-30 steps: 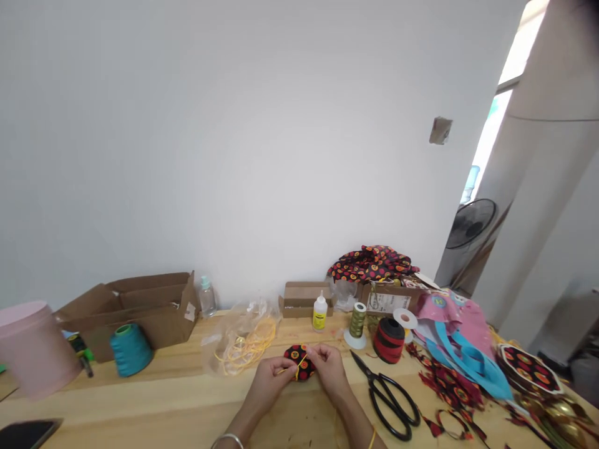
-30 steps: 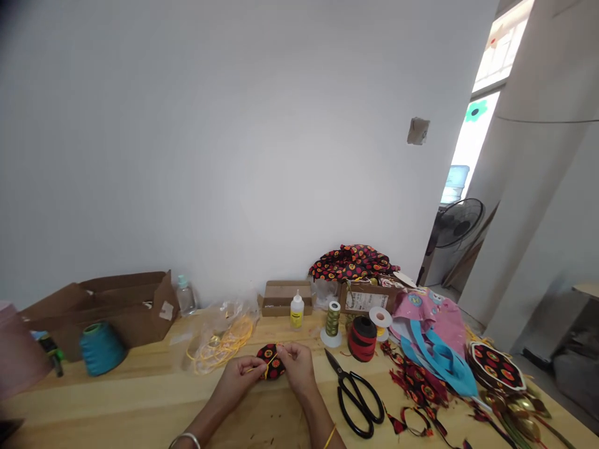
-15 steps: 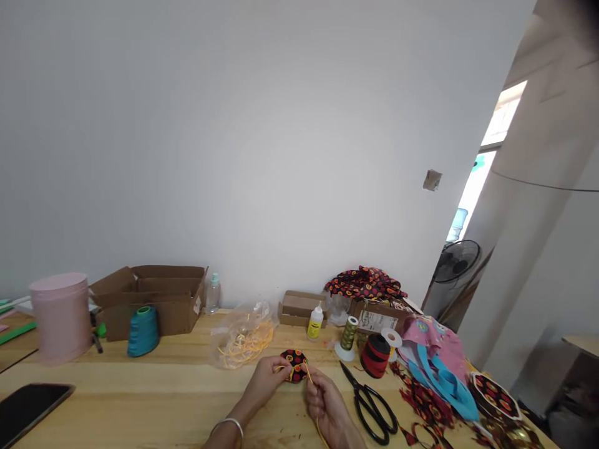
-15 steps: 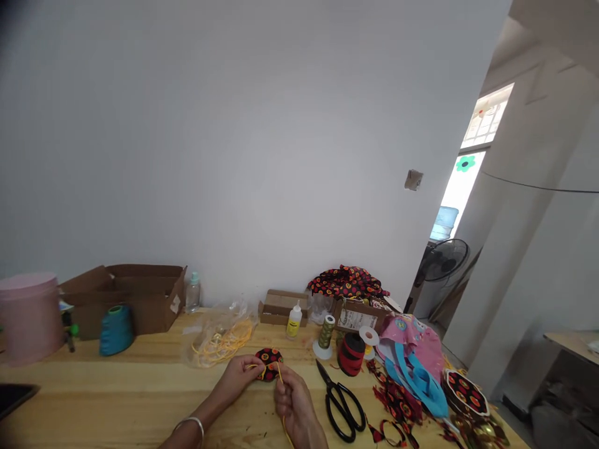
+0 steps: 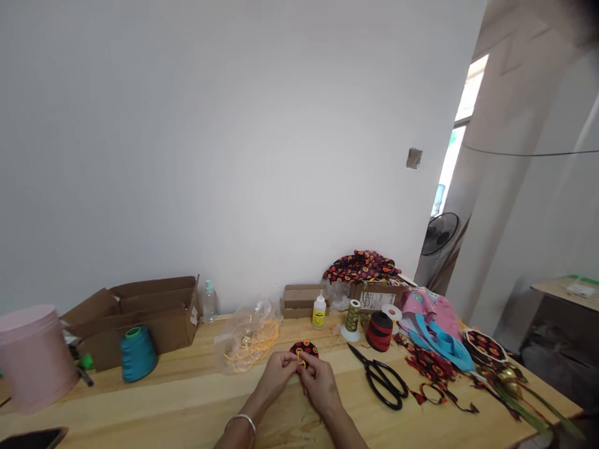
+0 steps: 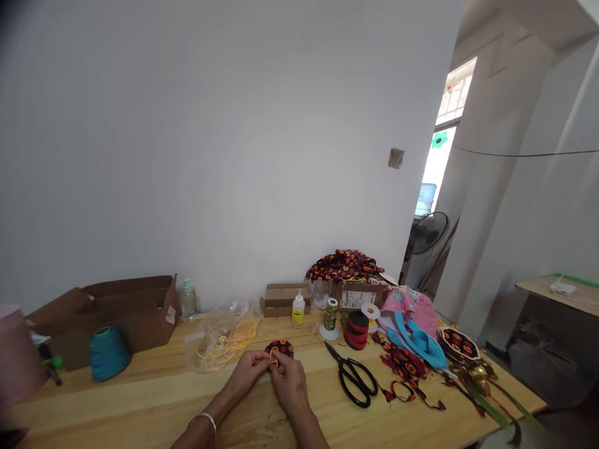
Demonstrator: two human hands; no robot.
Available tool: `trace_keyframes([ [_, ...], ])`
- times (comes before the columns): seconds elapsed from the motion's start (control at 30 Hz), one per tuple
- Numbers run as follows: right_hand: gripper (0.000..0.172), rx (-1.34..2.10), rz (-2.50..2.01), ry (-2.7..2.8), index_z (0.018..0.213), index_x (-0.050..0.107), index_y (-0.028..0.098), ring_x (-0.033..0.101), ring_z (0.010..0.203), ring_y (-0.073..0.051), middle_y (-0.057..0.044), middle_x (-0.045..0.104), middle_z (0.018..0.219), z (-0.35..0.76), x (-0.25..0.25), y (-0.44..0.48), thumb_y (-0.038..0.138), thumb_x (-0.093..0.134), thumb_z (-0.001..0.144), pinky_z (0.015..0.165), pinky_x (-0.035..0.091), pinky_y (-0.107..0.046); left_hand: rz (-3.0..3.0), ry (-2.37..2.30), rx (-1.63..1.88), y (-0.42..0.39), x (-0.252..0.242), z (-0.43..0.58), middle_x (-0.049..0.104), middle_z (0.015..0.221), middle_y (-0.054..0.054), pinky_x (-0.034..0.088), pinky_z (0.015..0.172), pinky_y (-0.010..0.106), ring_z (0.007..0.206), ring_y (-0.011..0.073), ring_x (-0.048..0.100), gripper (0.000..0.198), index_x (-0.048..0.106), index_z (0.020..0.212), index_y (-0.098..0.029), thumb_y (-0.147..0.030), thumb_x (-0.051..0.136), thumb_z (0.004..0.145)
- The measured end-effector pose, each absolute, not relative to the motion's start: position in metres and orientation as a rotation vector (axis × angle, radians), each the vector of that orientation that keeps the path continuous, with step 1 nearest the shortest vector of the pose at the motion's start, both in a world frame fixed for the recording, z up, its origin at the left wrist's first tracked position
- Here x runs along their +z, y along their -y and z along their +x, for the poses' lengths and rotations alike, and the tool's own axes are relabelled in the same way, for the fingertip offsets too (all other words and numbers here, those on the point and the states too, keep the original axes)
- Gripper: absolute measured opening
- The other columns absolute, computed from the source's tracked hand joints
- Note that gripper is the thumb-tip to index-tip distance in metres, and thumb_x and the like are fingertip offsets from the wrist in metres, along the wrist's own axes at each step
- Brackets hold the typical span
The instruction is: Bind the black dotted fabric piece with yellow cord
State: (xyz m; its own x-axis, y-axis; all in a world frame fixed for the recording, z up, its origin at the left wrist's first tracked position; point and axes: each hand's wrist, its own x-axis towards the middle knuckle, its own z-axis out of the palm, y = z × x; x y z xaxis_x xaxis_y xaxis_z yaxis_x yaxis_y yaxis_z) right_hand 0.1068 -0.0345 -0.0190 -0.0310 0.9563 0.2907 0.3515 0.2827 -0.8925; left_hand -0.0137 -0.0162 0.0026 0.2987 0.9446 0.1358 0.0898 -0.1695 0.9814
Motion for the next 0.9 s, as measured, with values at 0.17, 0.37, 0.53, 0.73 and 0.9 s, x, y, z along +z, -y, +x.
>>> trace_keyframes([
  [0.17, 0.025, 0.396, -1.383, 1.711, 0.09, 0.061, 0.023, 0.053, 0.063, -0.013, -0.002, 0.061, 0.071, 0.109, -0.004, 0.046, 0.025, 0.042, 0.073, 0.056, 0.037, -0.02, 1.548, -0.961, 0.978, 0.015, 0.007, -0.015, 0.064, 0.056, 0.003, 0.041, 0.057, 0.024, 0.057, 0.0157, 0.056, 0.027, 0.063, 0.06, -0.011, -0.036, 0.053, 0.063],
  [0.37, 0.019, 0.216, -1.491, 1.71, 0.08, 0.063, 0.026, 0.049, 0.076, -0.014, -0.001, 0.058, 0.079, 0.108, 0.003, 0.048, 0.02, 0.047, 0.071, 0.064, 0.035, -0.021, 1.602, -0.991, 1.01, 0.015, 0.011, -0.013, 0.064, 0.057, 0.003, 0.042, 0.056, 0.024, 0.056, 0.016, 0.055, 0.028, 0.063, 0.061, -0.012, -0.039, 0.055, 0.061],
  [0.53, 0.018, 0.225, -1.484, 1.74, 0.082, 0.062, 0.029, 0.049, 0.072, -0.016, -0.001, 0.061, 0.074, 0.111, 0.001, 0.046, 0.024, 0.05, 0.07, 0.061, 0.032, -0.024, 1.54, -1.012, 1.063, 0.012, 0.01, -0.015, 0.067, 0.063, 0.005, 0.045, 0.061, 0.026, 0.062, 0.0184, 0.059, 0.026, 0.066, 0.064, -0.013, -0.038, 0.06, 0.057],
  [0.73, 0.021, 0.253, -1.458, 1.735, 0.083, 0.062, 0.029, 0.049, 0.072, -0.016, 0.0, 0.061, 0.074, 0.109, -0.002, 0.045, 0.02, 0.048, 0.07, 0.061, 0.031, -0.024, 1.449, -1.031, 1.118, 0.008, 0.004, -0.018, 0.068, 0.065, 0.005, 0.047, 0.061, 0.027, 0.062, 0.0192, 0.06, 0.026, 0.066, 0.064, -0.014, -0.036, 0.064, 0.051],
  [0.9, 0.022, 0.271, -1.483, 1.715, 0.082, 0.063, 0.028, 0.049, 0.07, -0.016, -0.001, 0.061, 0.071, 0.106, 0.0, 0.046, 0.02, 0.047, 0.069, 0.06, 0.032, -0.024, 1.407, -0.922, 1.122, 0.008, 0.002, -0.019, 0.067, 0.067, 0.005, 0.047, 0.06, 0.027, 0.063, 0.0177, 0.06, 0.025, 0.062, 0.072, -0.013, -0.03, 0.065, 0.053],
])
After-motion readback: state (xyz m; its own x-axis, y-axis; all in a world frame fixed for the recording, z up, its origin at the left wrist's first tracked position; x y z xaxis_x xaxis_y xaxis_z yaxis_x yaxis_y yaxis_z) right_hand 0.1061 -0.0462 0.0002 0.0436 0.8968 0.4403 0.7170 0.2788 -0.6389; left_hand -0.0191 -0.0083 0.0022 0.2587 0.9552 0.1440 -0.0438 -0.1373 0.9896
